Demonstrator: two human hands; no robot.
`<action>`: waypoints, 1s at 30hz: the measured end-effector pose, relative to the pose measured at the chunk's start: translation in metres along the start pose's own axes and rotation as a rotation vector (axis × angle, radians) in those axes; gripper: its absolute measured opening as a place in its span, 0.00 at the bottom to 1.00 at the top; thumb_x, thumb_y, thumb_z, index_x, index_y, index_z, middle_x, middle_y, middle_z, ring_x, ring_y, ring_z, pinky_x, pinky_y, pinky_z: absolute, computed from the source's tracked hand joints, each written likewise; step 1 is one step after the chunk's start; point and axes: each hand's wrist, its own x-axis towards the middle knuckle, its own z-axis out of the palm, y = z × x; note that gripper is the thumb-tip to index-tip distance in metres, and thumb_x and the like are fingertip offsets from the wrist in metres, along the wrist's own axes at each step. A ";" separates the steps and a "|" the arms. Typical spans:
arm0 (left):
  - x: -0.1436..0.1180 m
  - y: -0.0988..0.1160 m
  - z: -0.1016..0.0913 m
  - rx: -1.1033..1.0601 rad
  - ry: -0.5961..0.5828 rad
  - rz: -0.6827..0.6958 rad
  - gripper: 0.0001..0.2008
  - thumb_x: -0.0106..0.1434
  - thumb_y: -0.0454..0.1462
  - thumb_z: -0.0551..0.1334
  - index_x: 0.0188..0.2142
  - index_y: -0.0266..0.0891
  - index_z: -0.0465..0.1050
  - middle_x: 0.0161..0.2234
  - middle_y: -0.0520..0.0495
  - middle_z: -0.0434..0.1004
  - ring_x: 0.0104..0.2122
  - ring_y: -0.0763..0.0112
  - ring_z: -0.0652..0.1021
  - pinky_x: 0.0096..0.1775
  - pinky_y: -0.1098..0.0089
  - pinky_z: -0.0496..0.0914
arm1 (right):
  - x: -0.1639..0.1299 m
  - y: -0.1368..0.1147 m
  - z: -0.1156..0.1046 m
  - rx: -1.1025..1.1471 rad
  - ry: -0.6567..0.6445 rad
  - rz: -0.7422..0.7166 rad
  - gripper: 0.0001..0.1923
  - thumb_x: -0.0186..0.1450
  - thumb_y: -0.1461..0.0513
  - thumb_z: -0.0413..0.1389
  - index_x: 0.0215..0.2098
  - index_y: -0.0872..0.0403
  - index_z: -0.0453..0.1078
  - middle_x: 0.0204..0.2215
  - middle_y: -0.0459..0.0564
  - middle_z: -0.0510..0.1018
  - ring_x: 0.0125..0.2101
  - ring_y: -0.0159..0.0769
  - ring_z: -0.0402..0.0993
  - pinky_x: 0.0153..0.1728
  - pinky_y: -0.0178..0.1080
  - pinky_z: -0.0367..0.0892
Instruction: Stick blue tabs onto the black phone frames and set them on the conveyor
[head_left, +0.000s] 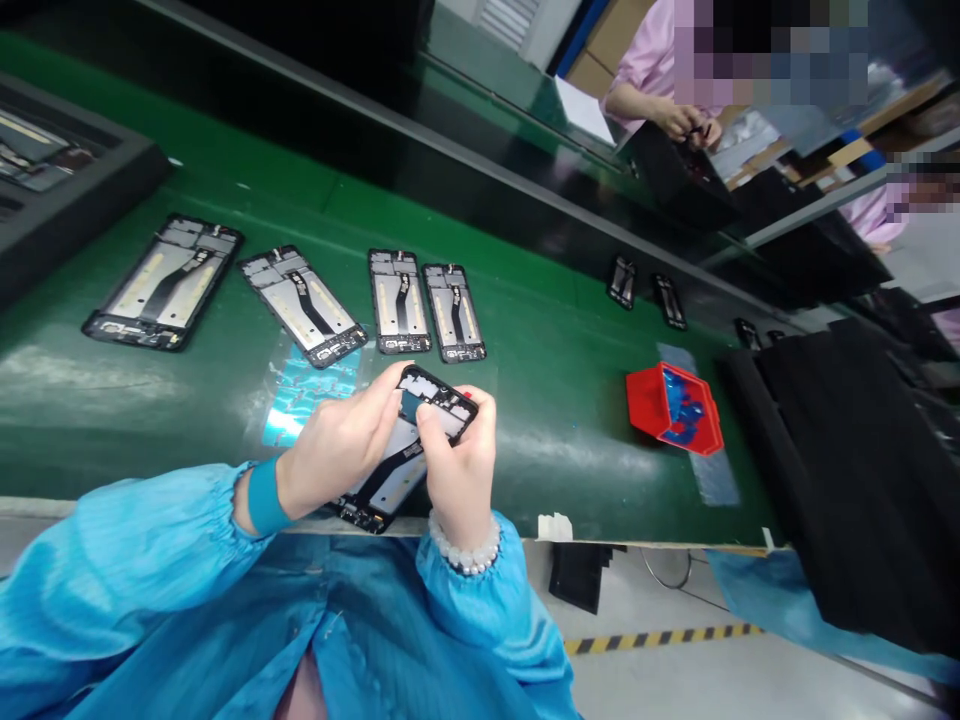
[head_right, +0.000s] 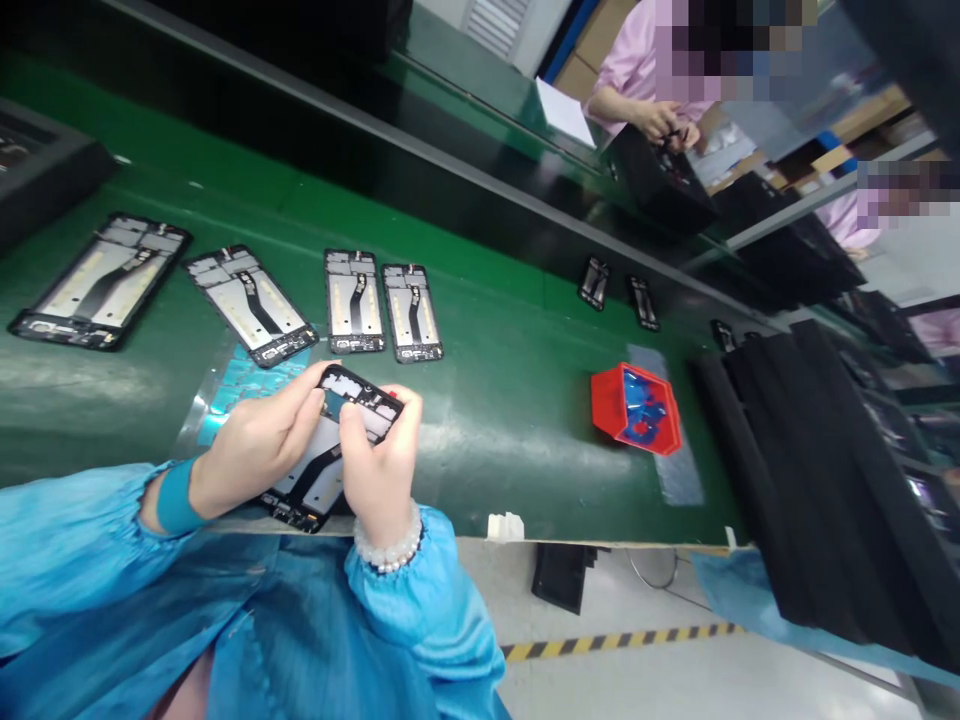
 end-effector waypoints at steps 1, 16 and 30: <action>0.000 0.000 0.000 -0.019 -0.008 0.013 0.21 0.69 0.37 0.46 0.57 0.34 0.64 0.46 0.41 0.79 0.36 0.62 0.82 0.37 0.70 0.74 | 0.000 0.000 -0.001 -0.003 -0.007 -0.011 0.14 0.57 0.60 0.54 0.40 0.52 0.58 0.35 0.48 0.71 0.35 0.33 0.71 0.37 0.36 0.70; -0.004 0.000 -0.002 -0.012 -0.082 0.303 0.28 0.68 0.31 0.45 0.66 0.25 0.43 0.46 0.34 0.78 0.41 0.63 0.81 0.38 0.71 0.74 | 0.009 -0.003 0.002 0.137 -0.020 0.080 0.21 0.49 0.61 0.62 0.35 0.51 0.57 0.27 0.38 0.67 0.26 0.26 0.68 0.29 0.32 0.67; -0.004 -0.003 -0.006 -0.155 -0.055 0.172 0.25 0.67 0.34 0.47 0.61 0.22 0.56 0.42 0.36 0.79 0.35 0.66 0.80 0.36 0.73 0.71 | 0.015 0.011 -0.014 0.043 -0.290 -0.024 0.17 0.56 0.62 0.57 0.43 0.51 0.58 0.35 0.44 0.67 0.34 0.30 0.68 0.38 0.35 0.69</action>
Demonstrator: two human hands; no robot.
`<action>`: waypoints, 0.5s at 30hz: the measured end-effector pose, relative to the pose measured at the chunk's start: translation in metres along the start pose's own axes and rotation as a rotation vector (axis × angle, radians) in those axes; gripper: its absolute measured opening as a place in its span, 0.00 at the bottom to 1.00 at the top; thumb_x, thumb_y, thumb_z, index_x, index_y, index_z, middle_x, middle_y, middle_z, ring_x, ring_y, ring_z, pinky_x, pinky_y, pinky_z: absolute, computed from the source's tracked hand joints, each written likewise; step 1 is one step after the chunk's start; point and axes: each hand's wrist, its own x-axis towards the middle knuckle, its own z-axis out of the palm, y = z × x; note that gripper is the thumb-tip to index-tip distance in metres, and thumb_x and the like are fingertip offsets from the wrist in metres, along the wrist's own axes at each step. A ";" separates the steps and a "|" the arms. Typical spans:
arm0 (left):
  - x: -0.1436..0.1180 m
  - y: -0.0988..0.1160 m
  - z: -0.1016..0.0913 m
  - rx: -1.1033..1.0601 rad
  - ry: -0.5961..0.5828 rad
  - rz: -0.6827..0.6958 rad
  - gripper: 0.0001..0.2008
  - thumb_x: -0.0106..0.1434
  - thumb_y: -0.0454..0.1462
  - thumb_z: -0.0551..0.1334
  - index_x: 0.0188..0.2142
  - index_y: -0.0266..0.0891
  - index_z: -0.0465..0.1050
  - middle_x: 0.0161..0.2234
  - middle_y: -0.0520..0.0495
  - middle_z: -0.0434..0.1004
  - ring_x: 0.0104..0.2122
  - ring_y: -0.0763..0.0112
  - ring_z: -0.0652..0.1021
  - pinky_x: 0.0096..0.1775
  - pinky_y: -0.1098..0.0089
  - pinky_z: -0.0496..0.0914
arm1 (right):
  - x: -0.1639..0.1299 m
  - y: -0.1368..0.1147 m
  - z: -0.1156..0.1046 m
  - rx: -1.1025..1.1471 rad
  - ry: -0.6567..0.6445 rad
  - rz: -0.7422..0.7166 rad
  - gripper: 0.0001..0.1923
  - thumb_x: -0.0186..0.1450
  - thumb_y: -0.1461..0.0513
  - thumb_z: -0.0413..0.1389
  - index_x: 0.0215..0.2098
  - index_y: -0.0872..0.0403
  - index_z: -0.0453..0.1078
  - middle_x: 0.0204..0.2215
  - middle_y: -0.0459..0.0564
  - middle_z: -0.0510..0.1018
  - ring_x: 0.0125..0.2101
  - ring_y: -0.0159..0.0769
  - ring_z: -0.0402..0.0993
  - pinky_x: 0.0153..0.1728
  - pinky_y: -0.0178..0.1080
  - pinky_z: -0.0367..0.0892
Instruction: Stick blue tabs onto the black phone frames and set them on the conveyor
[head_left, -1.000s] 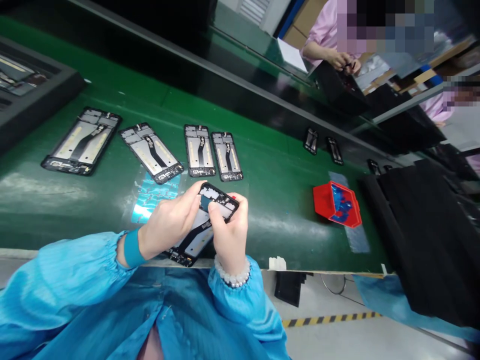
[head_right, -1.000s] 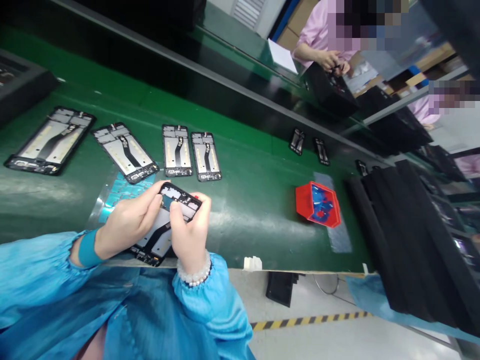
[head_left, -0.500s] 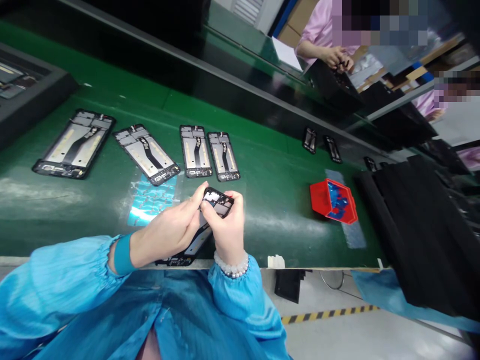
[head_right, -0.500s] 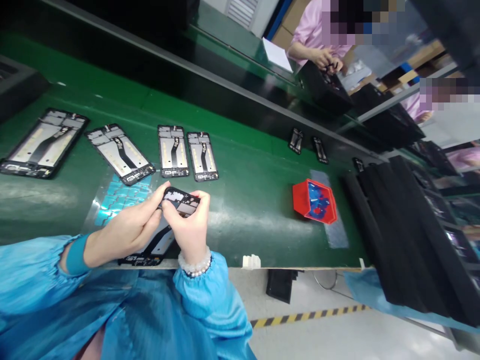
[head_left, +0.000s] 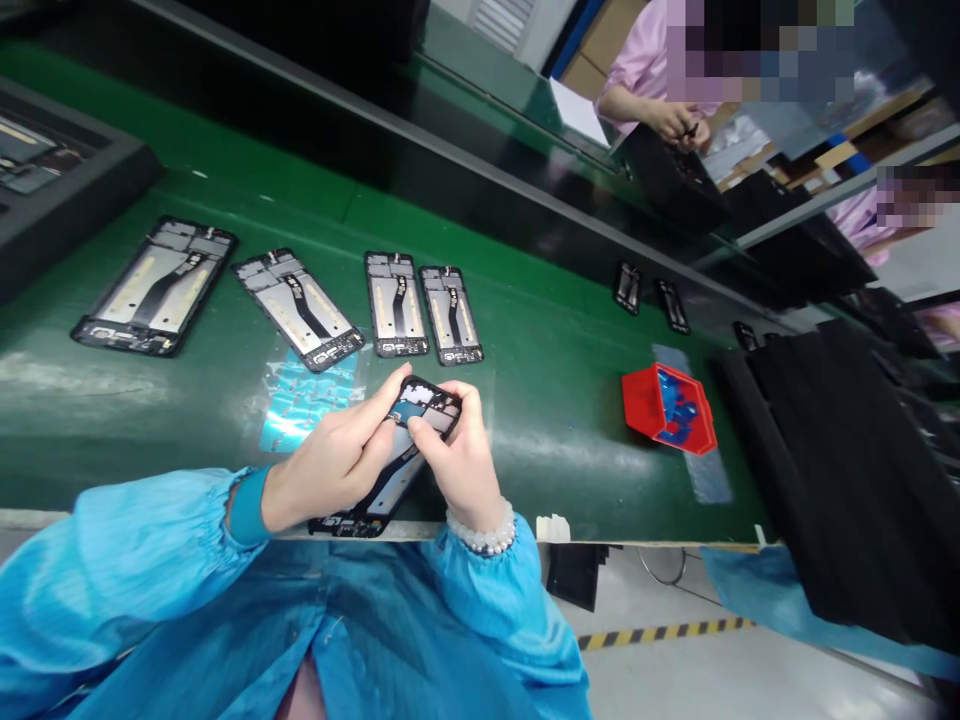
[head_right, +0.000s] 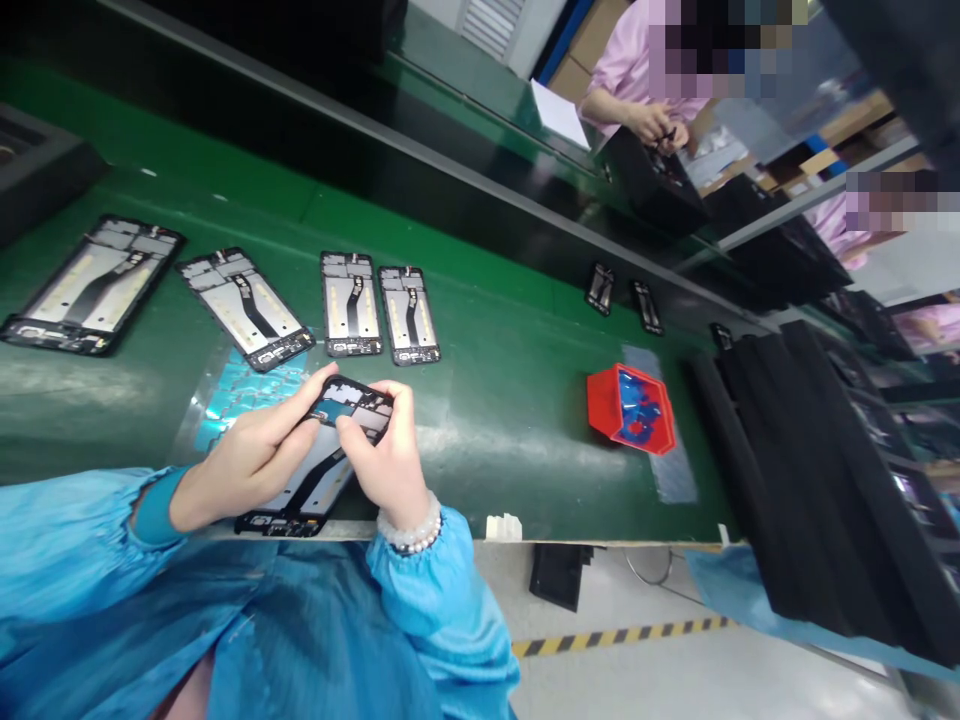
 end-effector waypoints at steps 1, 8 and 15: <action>0.000 0.001 -0.001 -0.005 -0.010 0.004 0.25 0.67 0.34 0.47 0.62 0.22 0.55 0.41 0.36 0.79 0.34 0.66 0.80 0.35 0.73 0.71 | 0.000 0.001 0.001 0.010 0.014 -0.008 0.16 0.57 0.62 0.56 0.42 0.51 0.59 0.34 0.43 0.67 0.34 0.30 0.68 0.38 0.35 0.69; 0.001 0.002 -0.003 -0.141 -0.152 -0.106 0.29 0.64 0.36 0.49 0.63 0.25 0.51 0.19 0.56 0.66 0.17 0.75 0.68 0.21 0.76 0.63 | 0.001 0.014 0.002 -0.206 0.231 -0.190 0.13 0.65 0.63 0.47 0.48 0.54 0.61 0.42 0.52 0.70 0.43 0.34 0.69 0.45 0.41 0.68; 0.003 -0.003 -0.002 -0.284 -0.231 -0.290 0.32 0.62 0.38 0.51 0.65 0.31 0.49 0.16 0.62 0.51 0.15 0.77 0.57 0.17 0.77 0.52 | -0.008 0.002 -0.002 -0.764 0.280 -0.672 0.09 0.65 0.66 0.54 0.42 0.51 0.71 0.37 0.51 0.74 0.43 0.37 0.67 0.45 0.42 0.67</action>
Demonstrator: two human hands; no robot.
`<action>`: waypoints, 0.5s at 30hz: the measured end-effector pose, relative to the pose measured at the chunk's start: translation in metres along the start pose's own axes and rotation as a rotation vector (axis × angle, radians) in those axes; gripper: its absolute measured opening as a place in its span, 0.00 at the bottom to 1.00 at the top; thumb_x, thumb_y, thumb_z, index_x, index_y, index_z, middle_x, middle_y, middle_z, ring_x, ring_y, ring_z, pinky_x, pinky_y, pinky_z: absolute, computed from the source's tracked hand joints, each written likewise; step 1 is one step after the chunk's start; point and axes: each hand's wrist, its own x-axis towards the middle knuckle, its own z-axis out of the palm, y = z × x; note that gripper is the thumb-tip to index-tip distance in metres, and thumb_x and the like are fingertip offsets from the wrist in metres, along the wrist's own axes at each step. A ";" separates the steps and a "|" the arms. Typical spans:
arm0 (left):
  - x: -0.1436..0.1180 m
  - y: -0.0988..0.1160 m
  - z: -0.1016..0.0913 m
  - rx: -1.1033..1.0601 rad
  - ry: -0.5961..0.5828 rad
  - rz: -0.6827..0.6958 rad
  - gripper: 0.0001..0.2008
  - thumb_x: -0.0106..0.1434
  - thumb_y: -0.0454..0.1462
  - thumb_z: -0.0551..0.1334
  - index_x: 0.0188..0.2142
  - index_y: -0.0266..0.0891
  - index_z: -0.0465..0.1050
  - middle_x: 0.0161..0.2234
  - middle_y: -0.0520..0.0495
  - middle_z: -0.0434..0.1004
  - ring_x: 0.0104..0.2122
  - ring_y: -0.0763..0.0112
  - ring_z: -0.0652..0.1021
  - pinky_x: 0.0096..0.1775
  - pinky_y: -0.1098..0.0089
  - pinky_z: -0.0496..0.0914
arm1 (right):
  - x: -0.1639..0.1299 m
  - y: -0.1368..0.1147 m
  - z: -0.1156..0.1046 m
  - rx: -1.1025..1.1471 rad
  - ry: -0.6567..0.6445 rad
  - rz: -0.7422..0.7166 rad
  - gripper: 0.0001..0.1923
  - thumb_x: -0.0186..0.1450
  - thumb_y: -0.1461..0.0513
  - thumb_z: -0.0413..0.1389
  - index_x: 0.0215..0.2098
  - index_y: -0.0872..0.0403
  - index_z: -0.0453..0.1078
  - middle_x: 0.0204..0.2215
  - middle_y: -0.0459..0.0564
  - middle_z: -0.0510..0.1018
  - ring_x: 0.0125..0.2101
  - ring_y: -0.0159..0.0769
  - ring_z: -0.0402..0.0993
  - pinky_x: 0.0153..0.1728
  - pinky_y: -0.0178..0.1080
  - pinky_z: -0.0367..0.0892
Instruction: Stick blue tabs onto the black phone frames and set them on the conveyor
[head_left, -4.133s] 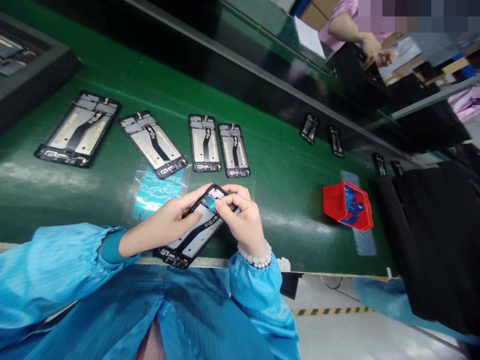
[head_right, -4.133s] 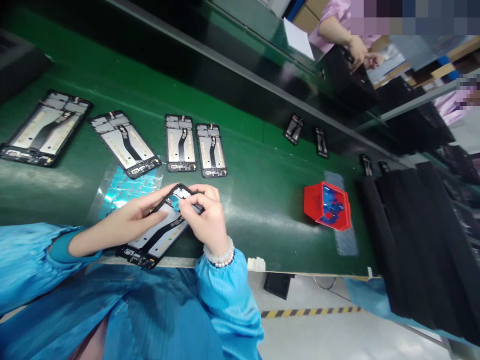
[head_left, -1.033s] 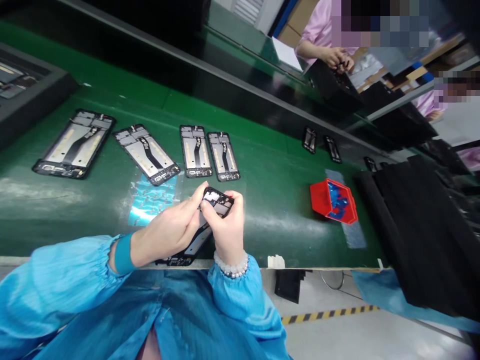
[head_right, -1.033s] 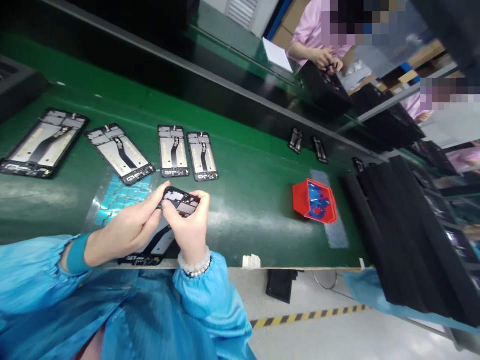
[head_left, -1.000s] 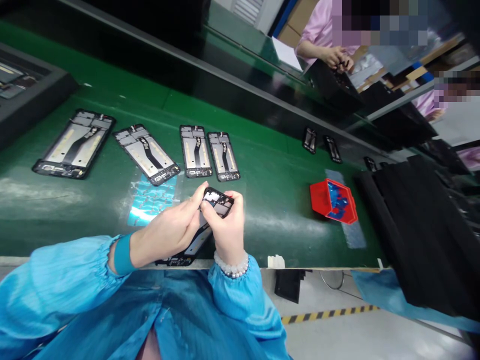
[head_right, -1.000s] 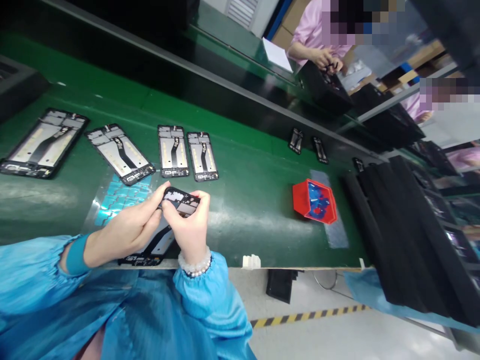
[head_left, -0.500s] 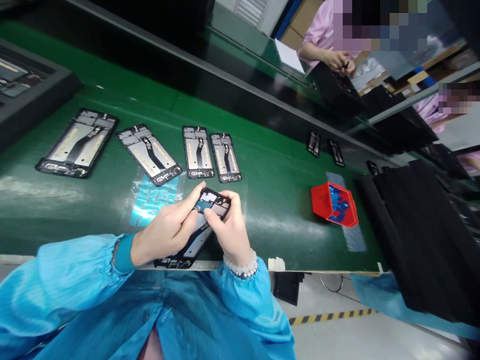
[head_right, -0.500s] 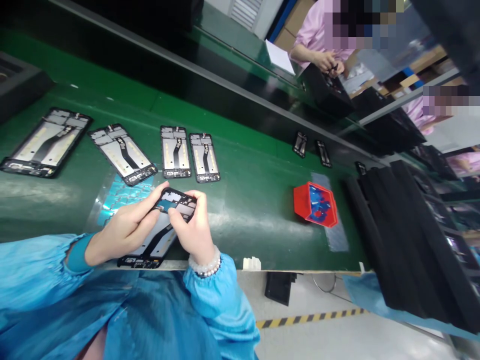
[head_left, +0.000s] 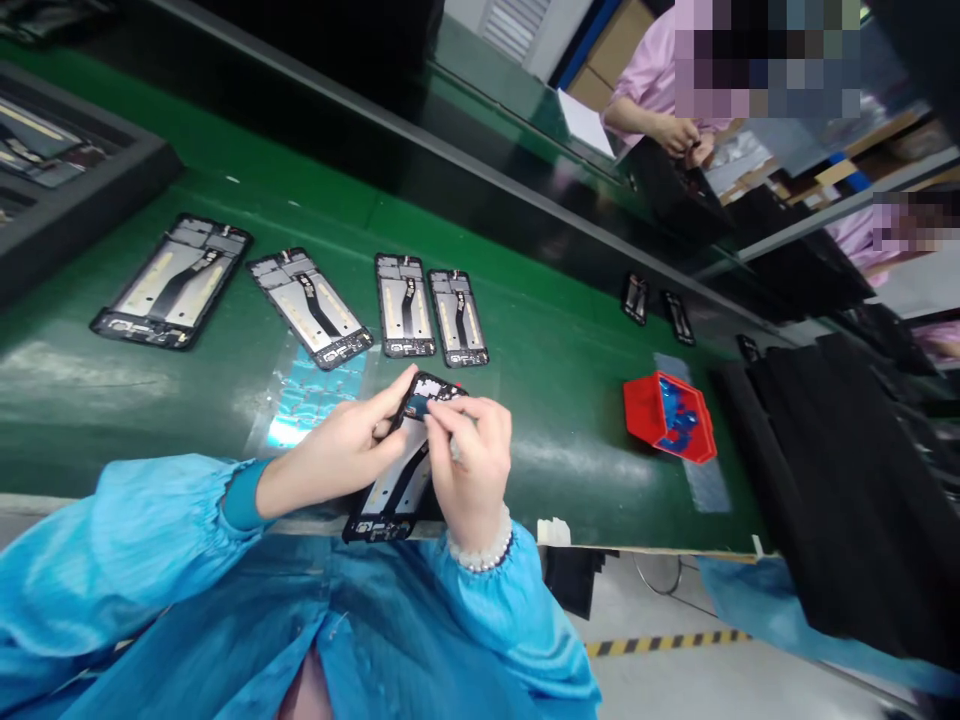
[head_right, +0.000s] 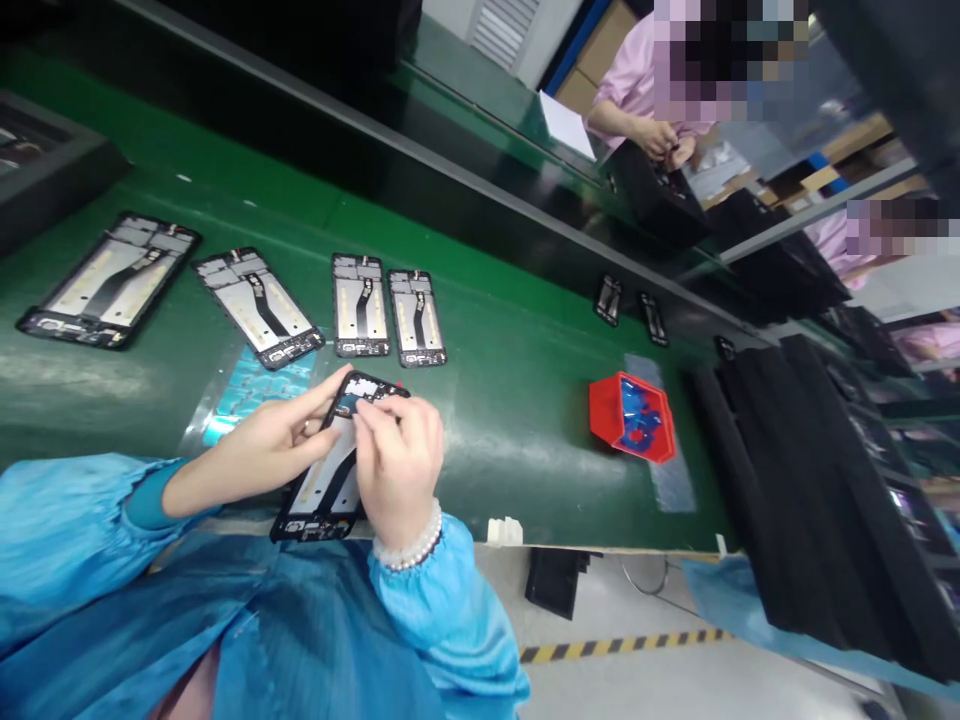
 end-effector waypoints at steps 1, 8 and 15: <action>0.001 0.001 0.000 -0.002 0.003 0.007 0.32 0.62 0.37 0.51 0.65 0.30 0.50 0.16 0.62 0.51 0.15 0.77 0.57 0.18 0.77 0.52 | 0.001 -0.002 -0.001 -0.032 -0.029 -0.053 0.07 0.64 0.66 0.55 0.39 0.51 0.73 0.35 0.50 0.75 0.41 0.36 0.67 0.44 0.41 0.67; 0.000 0.000 0.002 0.078 0.042 0.073 0.31 0.61 0.37 0.50 0.64 0.28 0.52 0.15 0.60 0.56 0.15 0.75 0.59 0.21 0.76 0.58 | 0.010 -0.008 0.001 -0.219 -0.067 -0.251 0.06 0.65 0.65 0.55 0.32 0.53 0.73 0.30 0.48 0.76 0.39 0.36 0.67 0.42 0.39 0.63; 0.000 0.000 0.003 0.069 0.053 -0.007 0.32 0.61 0.40 0.50 0.63 0.28 0.54 0.19 0.55 0.67 0.19 0.71 0.68 0.24 0.73 0.64 | 0.013 -0.007 0.008 -0.101 -0.132 -0.139 0.08 0.65 0.66 0.51 0.31 0.51 0.70 0.32 0.49 0.75 0.42 0.38 0.66 0.43 0.43 0.61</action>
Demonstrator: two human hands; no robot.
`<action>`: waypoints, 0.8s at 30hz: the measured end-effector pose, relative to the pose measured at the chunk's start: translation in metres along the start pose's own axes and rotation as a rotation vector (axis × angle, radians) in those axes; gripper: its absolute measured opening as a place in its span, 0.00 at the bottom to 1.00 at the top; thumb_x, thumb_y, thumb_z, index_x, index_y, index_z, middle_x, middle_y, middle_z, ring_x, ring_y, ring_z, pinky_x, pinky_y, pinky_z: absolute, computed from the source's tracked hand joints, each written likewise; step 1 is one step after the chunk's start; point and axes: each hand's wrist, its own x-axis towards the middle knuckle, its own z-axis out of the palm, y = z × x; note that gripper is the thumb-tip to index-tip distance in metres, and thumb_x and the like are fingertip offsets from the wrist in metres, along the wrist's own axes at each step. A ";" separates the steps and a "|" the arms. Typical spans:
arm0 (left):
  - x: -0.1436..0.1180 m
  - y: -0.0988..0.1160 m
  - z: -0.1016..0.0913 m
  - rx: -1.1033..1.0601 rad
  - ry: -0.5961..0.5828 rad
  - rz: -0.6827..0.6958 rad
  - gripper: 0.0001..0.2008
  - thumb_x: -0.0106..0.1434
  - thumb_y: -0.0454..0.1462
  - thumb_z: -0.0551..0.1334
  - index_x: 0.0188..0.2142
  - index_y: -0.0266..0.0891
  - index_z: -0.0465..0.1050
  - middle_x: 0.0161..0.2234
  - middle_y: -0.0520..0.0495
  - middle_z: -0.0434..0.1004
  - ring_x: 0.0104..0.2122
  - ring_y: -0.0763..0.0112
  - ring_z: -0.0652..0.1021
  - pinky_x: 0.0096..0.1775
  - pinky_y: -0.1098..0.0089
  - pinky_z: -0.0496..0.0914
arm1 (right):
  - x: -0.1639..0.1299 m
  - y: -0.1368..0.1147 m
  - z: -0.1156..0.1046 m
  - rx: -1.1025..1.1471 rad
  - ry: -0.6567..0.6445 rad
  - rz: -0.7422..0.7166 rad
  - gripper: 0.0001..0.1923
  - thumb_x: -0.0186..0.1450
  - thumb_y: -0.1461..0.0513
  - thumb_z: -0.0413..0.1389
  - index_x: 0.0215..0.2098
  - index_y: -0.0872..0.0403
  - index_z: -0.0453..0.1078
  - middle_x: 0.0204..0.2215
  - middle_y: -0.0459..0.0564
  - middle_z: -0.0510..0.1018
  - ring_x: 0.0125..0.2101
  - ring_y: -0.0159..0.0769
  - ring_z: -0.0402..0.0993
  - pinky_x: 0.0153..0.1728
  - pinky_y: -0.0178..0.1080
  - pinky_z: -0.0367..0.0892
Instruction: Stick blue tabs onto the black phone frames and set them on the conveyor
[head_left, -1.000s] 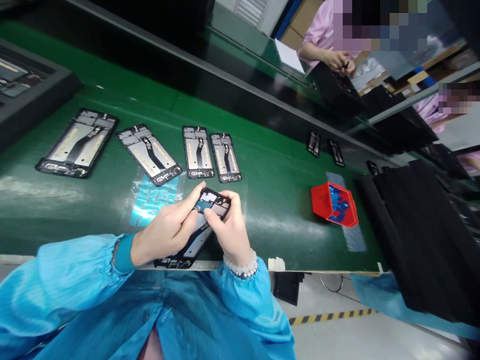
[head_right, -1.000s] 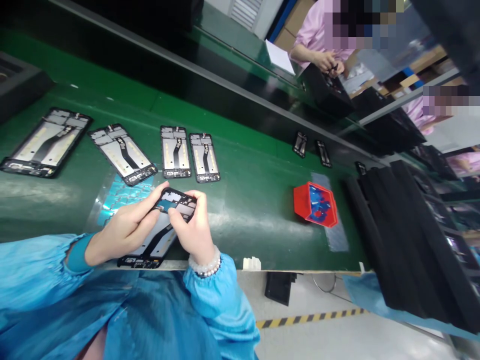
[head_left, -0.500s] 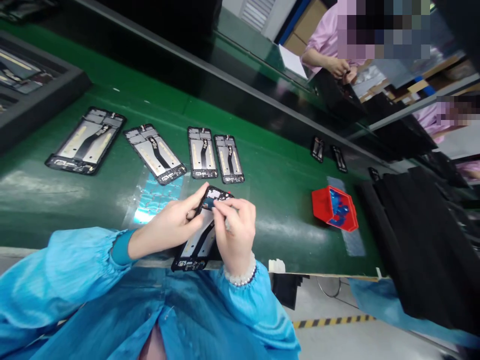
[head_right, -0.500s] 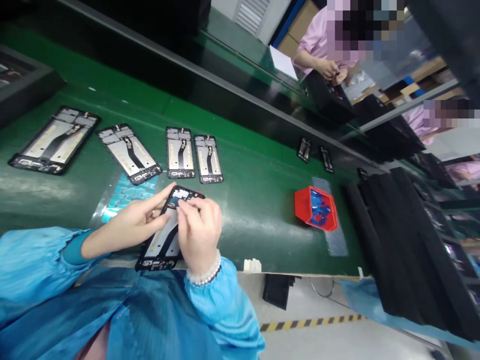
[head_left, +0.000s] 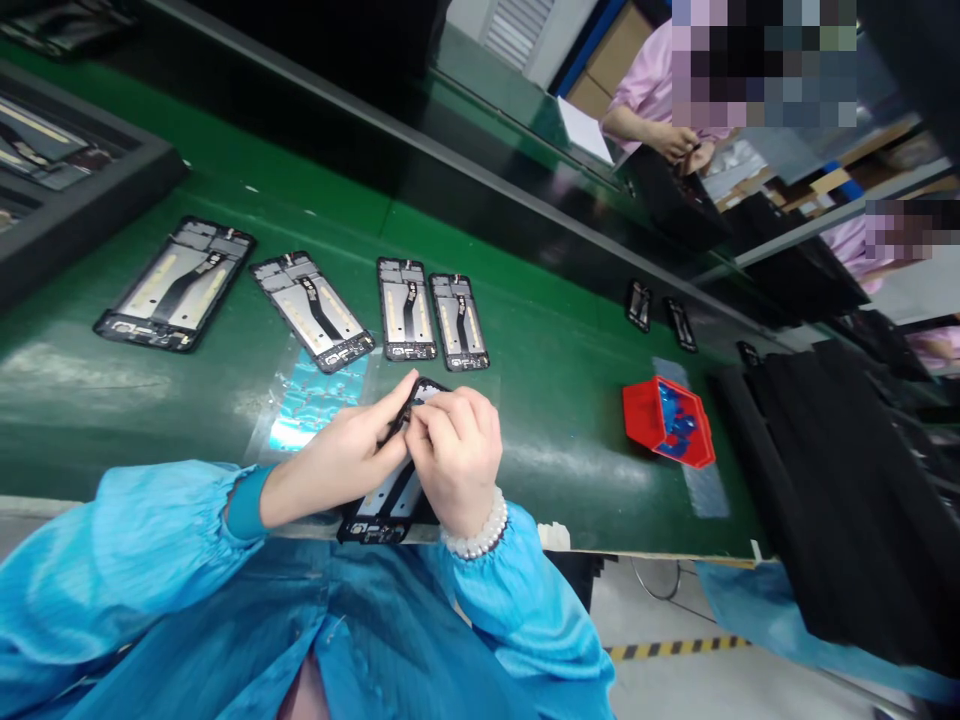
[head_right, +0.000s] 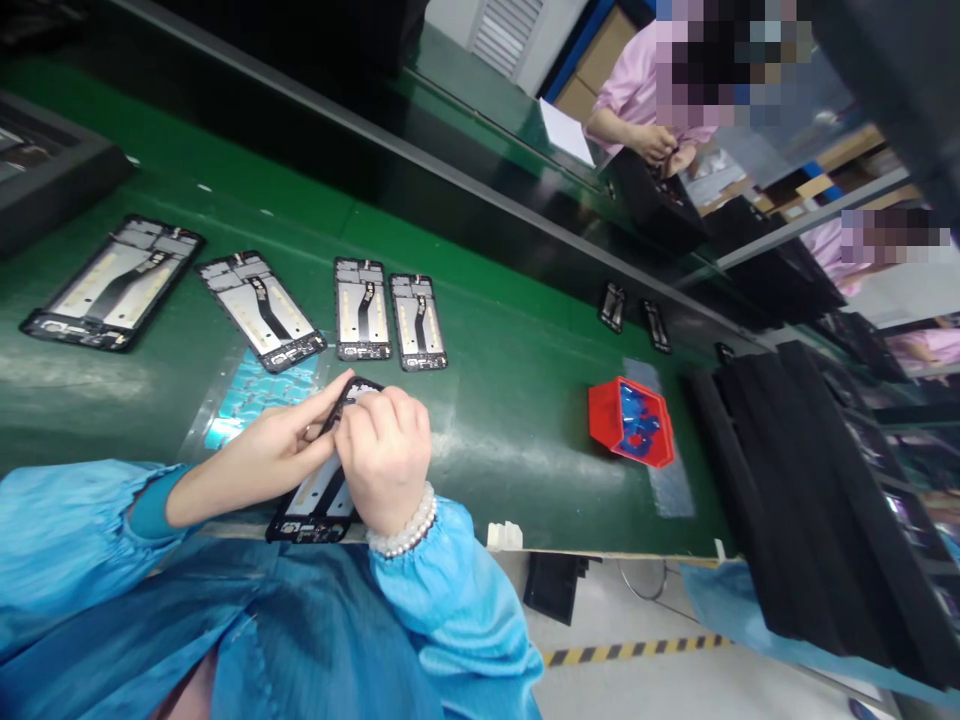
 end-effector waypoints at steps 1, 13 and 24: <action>0.000 0.000 0.000 -0.027 0.006 -0.033 0.32 0.61 0.40 0.51 0.63 0.29 0.54 0.20 0.54 0.69 0.19 0.71 0.69 0.24 0.73 0.65 | -0.001 -0.003 0.003 0.025 0.026 0.054 0.07 0.64 0.66 0.51 0.30 0.51 0.69 0.33 0.50 0.74 0.42 0.39 0.65 0.44 0.43 0.61; 0.013 -0.019 0.002 -0.385 0.135 -0.157 0.27 0.62 0.41 0.56 0.59 0.35 0.59 0.43 0.42 0.78 0.42 0.61 0.77 0.42 0.65 0.72 | -0.006 0.195 -0.130 -0.473 0.550 0.835 0.12 0.61 0.64 0.49 0.21 0.49 0.54 0.21 0.46 0.60 0.26 0.36 0.62 0.29 0.43 0.55; 0.026 -0.006 -0.004 -0.190 0.249 -0.199 0.09 0.58 0.41 0.56 0.25 0.40 0.62 0.23 0.56 0.62 0.26 0.71 0.67 0.30 0.72 0.65 | 0.004 0.266 -0.143 -0.508 0.278 0.838 0.09 0.53 0.67 0.59 0.19 0.53 0.65 0.23 0.51 0.67 0.37 0.45 0.67 0.39 0.52 0.59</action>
